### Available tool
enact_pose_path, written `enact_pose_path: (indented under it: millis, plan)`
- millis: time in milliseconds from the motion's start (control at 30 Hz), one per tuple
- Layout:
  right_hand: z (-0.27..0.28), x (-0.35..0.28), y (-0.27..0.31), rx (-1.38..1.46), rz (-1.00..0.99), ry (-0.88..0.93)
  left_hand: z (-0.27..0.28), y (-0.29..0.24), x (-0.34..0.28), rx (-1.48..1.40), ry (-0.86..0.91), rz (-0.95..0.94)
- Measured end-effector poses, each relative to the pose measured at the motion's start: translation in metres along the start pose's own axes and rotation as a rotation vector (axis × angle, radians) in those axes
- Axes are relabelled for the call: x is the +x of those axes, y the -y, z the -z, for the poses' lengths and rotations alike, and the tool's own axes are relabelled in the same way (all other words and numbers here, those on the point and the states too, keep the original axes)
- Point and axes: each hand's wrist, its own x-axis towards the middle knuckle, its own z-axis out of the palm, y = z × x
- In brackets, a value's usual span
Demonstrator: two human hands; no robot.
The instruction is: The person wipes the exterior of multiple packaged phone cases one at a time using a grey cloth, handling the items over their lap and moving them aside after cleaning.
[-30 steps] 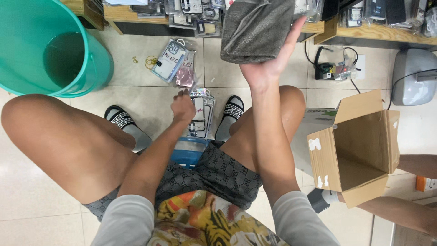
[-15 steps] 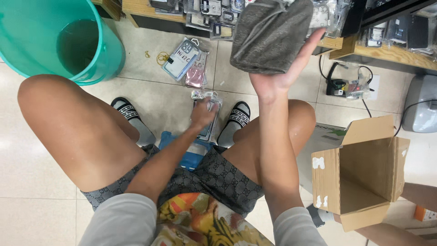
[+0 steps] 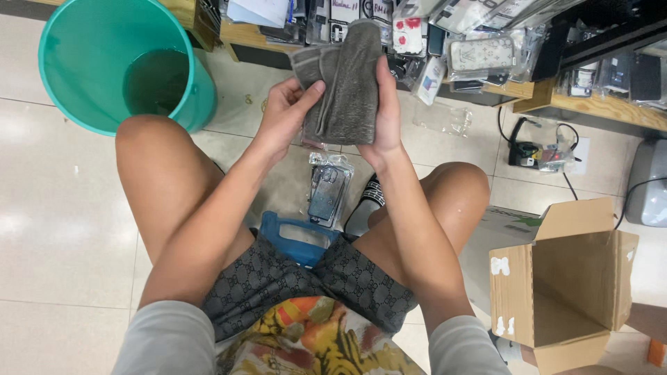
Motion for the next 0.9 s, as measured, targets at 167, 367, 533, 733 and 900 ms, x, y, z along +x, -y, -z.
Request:
enact_pose_path:
  millis: [167,367,533,733,900]
  plan:
    - [-0.003,0.006,0.017,-0.758,0.078,-0.237,0.003,-0.01,-0.001,-0.058,-0.05,-0.14]
    - [-0.008,0.005,-0.007,-0.558,-0.097,-0.377,0.019,-0.029,-0.005,-0.122,-0.002,-0.201]
    - [-0.007,0.001,-0.035,-0.396,-0.261,-0.25,0.028,-0.042,-0.008,-0.229,0.01,-0.184]
    - [0.018,0.004,-0.086,-0.512,-0.2,-0.169,0.043,-0.046,-0.009,-0.261,0.013,-0.218]
    - [0.014,0.003,-0.086,-0.825,0.132,0.042,0.056,-0.06,-0.013,-0.215,0.046,-0.27]
